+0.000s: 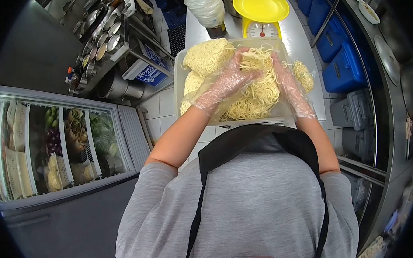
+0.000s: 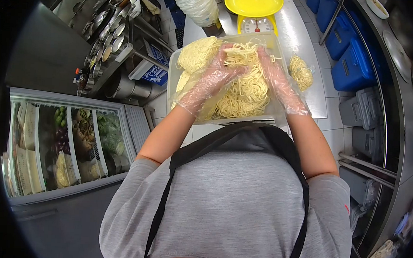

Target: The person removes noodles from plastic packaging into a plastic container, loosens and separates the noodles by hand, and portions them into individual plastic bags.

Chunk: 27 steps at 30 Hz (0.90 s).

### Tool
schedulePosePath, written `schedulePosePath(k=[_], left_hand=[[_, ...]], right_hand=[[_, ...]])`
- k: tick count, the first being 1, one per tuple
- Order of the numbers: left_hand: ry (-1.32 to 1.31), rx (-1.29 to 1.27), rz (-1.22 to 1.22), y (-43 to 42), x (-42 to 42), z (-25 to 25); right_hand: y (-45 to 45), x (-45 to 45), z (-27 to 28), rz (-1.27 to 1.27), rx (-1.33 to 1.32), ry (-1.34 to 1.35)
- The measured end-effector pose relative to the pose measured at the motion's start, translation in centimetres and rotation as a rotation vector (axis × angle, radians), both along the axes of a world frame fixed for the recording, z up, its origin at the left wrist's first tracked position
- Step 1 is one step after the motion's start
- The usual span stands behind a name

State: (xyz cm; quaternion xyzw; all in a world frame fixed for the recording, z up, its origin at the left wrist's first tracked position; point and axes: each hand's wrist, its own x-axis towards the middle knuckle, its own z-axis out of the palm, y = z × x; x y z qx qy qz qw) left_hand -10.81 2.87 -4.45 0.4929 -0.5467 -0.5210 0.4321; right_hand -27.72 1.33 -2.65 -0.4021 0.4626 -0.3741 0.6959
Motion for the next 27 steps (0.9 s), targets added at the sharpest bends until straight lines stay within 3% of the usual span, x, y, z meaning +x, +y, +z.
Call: schedulePosePath(k=[2, 4, 5, 7, 9, 11, 13, 14, 15, 16, 17, 18, 19, 20, 22, 24, 26, 27], left_hand=[[-0.101, 0.0, 0.053, 0.0, -0.3, 0.7], [0.134, 0.132, 0.174, 0.2, -0.6, 1.9], [0.133, 0.13, 0.172, 0.4, -0.6, 2.1], [0.215, 0.152, 0.314, 0.9, -0.8, 2.3], [0.293, 0.138, 0.25, 1.1, -0.7, 1.3], [0.368, 0.118, 0.195, 1.4, -0.2, 0.8], [0.064, -0.02, 0.018, 1.8, 0.3, 0.9], [0.063, -0.02, 0.021, 1.5, 0.6, 0.7], [-0.036, 0.005, -0.007, 1.0, 0.9, 0.4], [-0.134, 0.03, -0.036, 0.7, 1.1, 0.4], [-0.132, 0.031, -0.033, 0.7, 0.9, 0.4], [0.053, 0.053, -0.033, 0.8, 0.5, 0.7], [0.237, 0.071, -0.033, 0.7, 0.3, 0.9], [0.236, 0.068, -0.031, 0.7, 0.5, 0.9], [0.436, 0.128, 0.135, 0.5, 0.8, 0.5], [0.277, 0.1, 0.145, 0.8, 1.5, -0.1], [0.117, 0.075, 0.149, 1.4, 1.7, -0.6], [0.131, 0.067, 0.109, 2.0, 1.6, -0.7]], right_hand=[[-0.4, -0.3, -0.5, 0.022, 0.078, -0.026], [-1.7, -0.9, -3.4, 0.078, -0.36, 0.203], [-1.5, -0.8, -4.2, 0.075, -0.362, 0.202], [-0.4, -0.1, -4.5, 0.08, -0.601, 0.625], [0.2, 0.1, -3.9, 0.111, -0.653, 0.69], [0.4, 0.3, -2.4, 0.122, -0.439, 0.135], [0.3, 0.3, -2.8, 0.111, -0.418, 0.015], [0.2, 0.2, -3.2, 0.098, -0.393, -0.1], [-0.3, -0.1, -4.2, 0.101, -0.393, -0.099], [-1.0, -0.3, -5.4, 0.122, -0.585, 0.08], [-1.5, -0.5, -6.5, 0.145, -0.772, 0.261], [-0.9, -0.2, -6.1, 0.15, -0.774, 0.26], [0.2, 0.5, -5.5, 0.126, -0.599, 0.085], [0.9, 0.8, -4.9, 0.1, -0.421, -0.087], [1.1, 1.0, -4.1, 0.114, -0.49, -0.018], [0.9, 0.9, -3.5, 0.127, -0.557, 0.051], [0.2, 0.5, -3.1, 0.046, -0.151, -0.15], [0.5, 0.3, -2.2, 0.043, -0.15, -0.151]])
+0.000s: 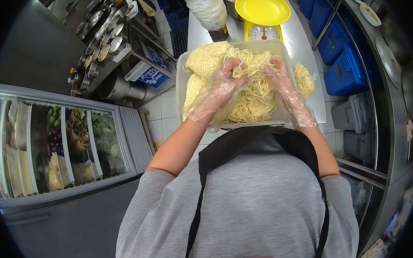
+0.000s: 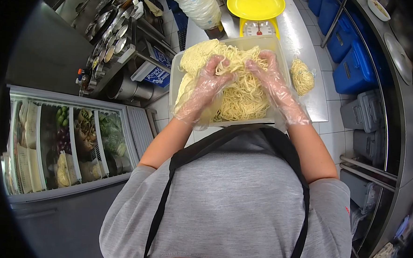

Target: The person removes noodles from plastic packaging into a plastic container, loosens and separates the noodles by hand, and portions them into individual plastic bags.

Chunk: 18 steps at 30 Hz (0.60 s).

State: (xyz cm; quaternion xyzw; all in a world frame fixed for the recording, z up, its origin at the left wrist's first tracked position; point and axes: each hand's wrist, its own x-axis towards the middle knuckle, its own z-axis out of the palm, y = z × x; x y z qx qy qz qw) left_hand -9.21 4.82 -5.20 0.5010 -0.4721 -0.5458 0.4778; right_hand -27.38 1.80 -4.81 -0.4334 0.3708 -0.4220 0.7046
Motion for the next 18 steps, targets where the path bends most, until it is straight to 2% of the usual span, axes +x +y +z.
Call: schedulePosePath(k=[2, 3, 5, 6, 7, 8, 10, 12, 14, 17, 18], left_hand=[[0.014, -0.01, -0.036, 0.5, 0.2, -0.4], [-0.078, -0.059, -0.106, 0.6, 0.5, -0.4], [-0.171, -0.107, -0.171, 0.9, 0.5, -0.3], [-0.136, -0.169, -0.108, 1.0, -0.1, 0.3], [-0.1, -0.226, -0.046, 1.2, -0.5, 0.7], [-0.1, -0.225, -0.045, 1.1, -0.6, 0.9], [-0.019, -0.047, -0.053, 1.0, -0.5, 1.2], [-0.011, -0.028, -0.095, 1.0, -0.7, 0.8], [-0.003, -0.011, -0.134, 1.0, -0.7, 0.3], [-0.033, -0.056, -0.11, 0.7, -0.9, 0.4], [0.128, -0.013, 0.002, 0.7, -1.1, 1.3]], right_hand=[[0.6, -0.1, 2.0, -0.03, 0.114, -0.043], [0.5, -0.2, 2.0, -0.027, 0.114, -0.044], [0.3, -0.6, 1.6, 0.148, -0.01, -0.081], [-0.1, -0.4, 1.1, 0.151, -0.013, -0.081], [-0.4, -0.2, 0.1, 0.114, -0.137, -0.067], [-0.6, 0.0, -0.4, 0.076, -0.263, -0.053], [-0.1, 0.7, 0.9, 0.047, -0.21, -0.095], [-0.2, 1.1, 1.0, 0.021, -0.158, -0.135], [-1.1, 1.6, 0.1, -0.09, -0.247, 0.04], [-1.5, 1.4, 0.4, 0.021, -0.154, 0.101], [-1.1, 1.1, 0.9, 0.018, -0.156, 0.101]])
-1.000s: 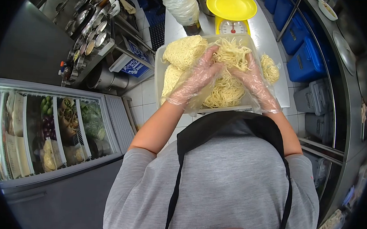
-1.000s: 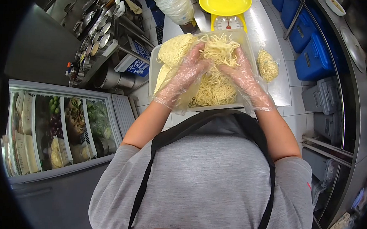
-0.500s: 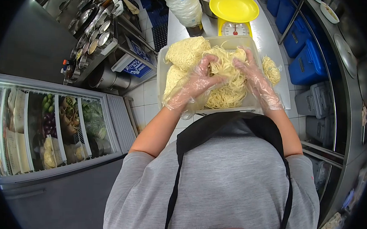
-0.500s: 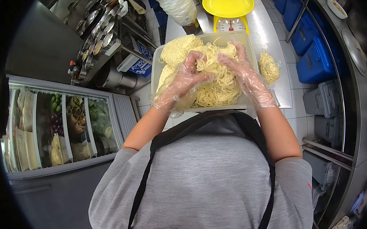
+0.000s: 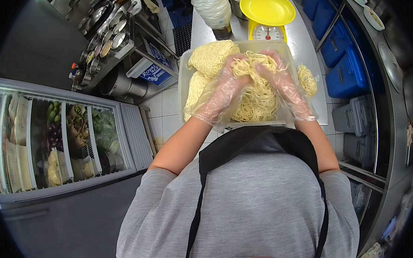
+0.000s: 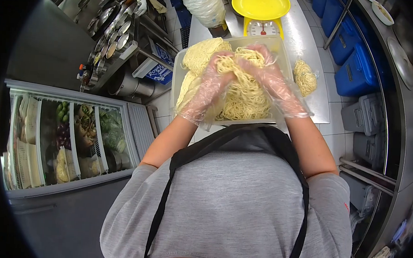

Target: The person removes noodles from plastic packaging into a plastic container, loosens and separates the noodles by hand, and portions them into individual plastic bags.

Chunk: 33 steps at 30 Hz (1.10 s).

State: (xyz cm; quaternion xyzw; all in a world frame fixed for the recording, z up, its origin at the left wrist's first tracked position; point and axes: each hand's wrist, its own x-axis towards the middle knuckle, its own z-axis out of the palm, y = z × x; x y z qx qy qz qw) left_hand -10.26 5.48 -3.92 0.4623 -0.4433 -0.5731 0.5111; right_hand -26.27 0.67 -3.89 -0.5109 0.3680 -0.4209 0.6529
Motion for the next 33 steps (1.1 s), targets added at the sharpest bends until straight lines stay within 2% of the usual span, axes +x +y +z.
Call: schedulePosePath(k=[1, 4, 6, 8, 9, 10, 12, 13, 14, 15, 16, 18, 20, 23, 25, 26, 28, 29, 31, 32, 33], left_hand=[[0.162, 0.051, 0.111, 0.0, 0.0, 0.6], [0.227, -0.003, 0.19, -0.4, 0.4, 1.1], [0.22, -0.054, 0.138, 0.0, -0.1, 1.6], [0.176, 0.059, -0.029, 0.0, -0.3, 2.4], [0.176, 0.06, -0.032, -0.1, -0.3, 2.1], [0.089, 0.013, -0.025, -0.3, -0.4, 1.4], [0.005, -0.036, -0.021, -1.0, -0.4, -0.3], [-0.144, -0.163, -0.021, -1.5, -0.2, -1.2], [-0.294, -0.29, -0.021, -1.8, -0.1, -2.1], [-0.313, -0.17, 0.013, -1.7, -0.5, -0.8], [-0.311, -0.17, 0.01, -1.8, -0.6, -0.1], [-0.168, -0.119, 0.05, -2.0, -0.5, 0.7], [-0.161, -0.162, 0.123, -2.6, -0.3, 0.3], [-0.243, -0.153, 0.078, -3.2, 0.3, -0.2], [-0.258, -0.247, 0.073, -2.9, 0.3, 0.1], [-0.256, -0.247, 0.072, -2.9, 0.2, 0.2], [-0.279, -0.319, 0.103, -3.1, -0.2, 0.3], [-0.28, -0.318, 0.104, -3.4, 0.1, 0.0], [-0.756, -0.364, 0.147, -4.4, 0.6, -0.3], [-0.755, -0.365, 0.148, -4.5, 0.7, -0.6], [-0.753, -0.334, 0.141, -4.6, 0.7, -0.5]], right_hand=[[0.9, -0.5, 0.8, 0.082, -0.067, 0.021], [1.2, -1.1, -0.2, 0.185, -0.211, 0.05], [0.5, -1.3, -1.3, 0.203, -0.303, 0.14], [0.0, -1.2, -2.3, 0.215, -0.289, 0.07], [-0.2, -1.2, -2.8, 0.226, -0.271, 0.003], [-0.3, -1.1, -3.2, 0.222, -0.269, 0.005], [-0.8, -0.7, -3.7, -0.027, -0.266, 0.018], [-1.7, -1.0, -3.7, 0.044, -0.258, 0.142], [-1.7, -1.1, -3.8, 0.045, -0.258, 0.142], [-1.6, -1.1, -3.1, 0.094, -0.161, 0.055], [-1.5, -1.2, -2.7, 0.14, -0.064, -0.03], [-1.4, -1.3, -2.8, 0.152, -0.141, -0.013], [-1.7, -1.3, -3.1, 0.17, -0.219, 0.002], [-3.1, -2.0, -3.6, 0.213, -0.298, 0.096], [-3.6, -2.7, -2.2, 0.229, -0.356, 0.466], [-3.6, -2.8, -1.5, 0.228, -0.355, 0.468], [-3.4, -2.7, 0.0, 0.25, -0.58, 0.74], [-3.3, -3.1, 0.2, 0.251, -0.58, 0.739], [-2.8, -3.9, 1.0, 0.244, -0.677, 0.995], [-2.5, -4.3, 1.9, 0.244, -0.678, 0.997], [-1.5, -4.5, 4.0, 0.29, -0.555, 0.973]])
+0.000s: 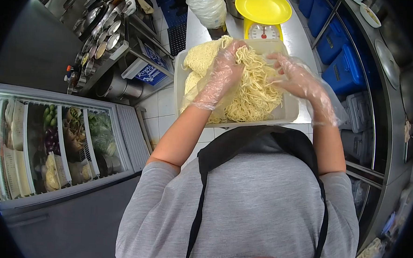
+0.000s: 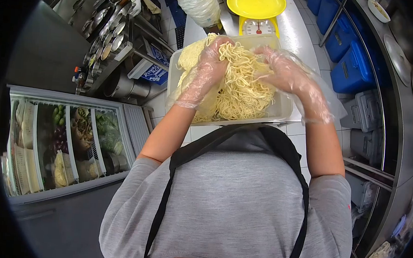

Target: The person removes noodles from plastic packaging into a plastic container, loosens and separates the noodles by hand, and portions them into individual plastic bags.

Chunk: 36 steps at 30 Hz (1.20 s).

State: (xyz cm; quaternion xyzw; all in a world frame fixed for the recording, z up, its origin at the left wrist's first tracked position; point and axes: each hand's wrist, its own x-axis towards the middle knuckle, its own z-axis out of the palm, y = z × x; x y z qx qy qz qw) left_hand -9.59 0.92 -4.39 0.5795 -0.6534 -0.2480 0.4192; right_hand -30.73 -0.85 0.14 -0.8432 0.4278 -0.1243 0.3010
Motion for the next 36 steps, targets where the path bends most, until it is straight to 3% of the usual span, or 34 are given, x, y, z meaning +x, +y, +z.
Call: schedulePosePath(k=[2, 4, 5, 7, 9, 12, 15, 17, 19, 21, 24, 28, 30, 31, 34, 36], left_hand=[[0.004, 0.034, 0.002, 0.0, 0.0, 0.2], [-0.138, 0.078, -0.045, 0.1, -0.2, 0.6], [-0.138, 0.079, -0.047, 0.3, 0.0, 1.1], [-0.472, 0.147, -0.207, 1.3, 0.4, 3.7], [-0.553, 0.234, -0.184, 2.2, 1.1, 4.7], [-0.546, 0.114, -0.14, 3.4, 1.8, 4.4], [-0.426, 0.008, -0.155, 4.2, 0.9, 3.6], [-0.663, 0.458, -0.212, 5.2, -0.5, 4.8], [-0.652, 0.477, -0.268, 6.1, -0.7, 4.6], [-0.885, 0.441, -0.233, 6.4, -0.8, 2.7], [-0.804, 0.428, -0.208, 6.8, -1.1, 1.3], [-0.835, 0.419, -0.217, 5.5, -1.8, -0.4], [-0.742, 0.525, -0.231, 4.5, -1.7, -0.2], [-0.648, 0.63, -0.245, 4.1, -1.7, 0.0], [-0.544, 0.622, -0.173, 3.5, -1.8, -0.8], [-0.455, 0.674, -0.127, 3.5, -2.0, -1.2]], right_hand=[[1.9, 0.3, 1.2, -0.016, 0.129, -0.005], [3.6, 0.6, 0.6, 0.27, -0.061, 0.036], [4.0, 0.8, -0.3, 0.268, -0.06, 0.035], [4.7, 1.7, -3.4, 0.252, -0.163, 0.03], [2.8, 0.9, -5.7, 0.214, -0.08, -0.062], [2.7, -0.1, -4.4, -0.091, 0.458, -0.813], [0.6, 0.1, -5.4, -0.145, 0.443, -0.619], [0.3, 0.8, -6.6, -0.135, 0.282, -0.604], [0.6, 1.6, -7.0, -0.131, 0.103, -0.358], [0.7, 2.0, -8.4, -0.103, 0.069, -0.414], [2.0, 2.2, -6.4, -0.109, -0.071, -0.183], [3.6, 0.7, -6.2, -0.132, -0.178, -0.125], [3.1, -0.7, -7.7, -0.001, -0.289, -0.115], [3.0, -1.0, -8.1, 0.001, -0.29, -0.115], [3.5, -1.3, -8.3, -0.092, -0.234, -0.167], [3.6, -0.8, -7.8, -0.106, -0.215, -0.044]])
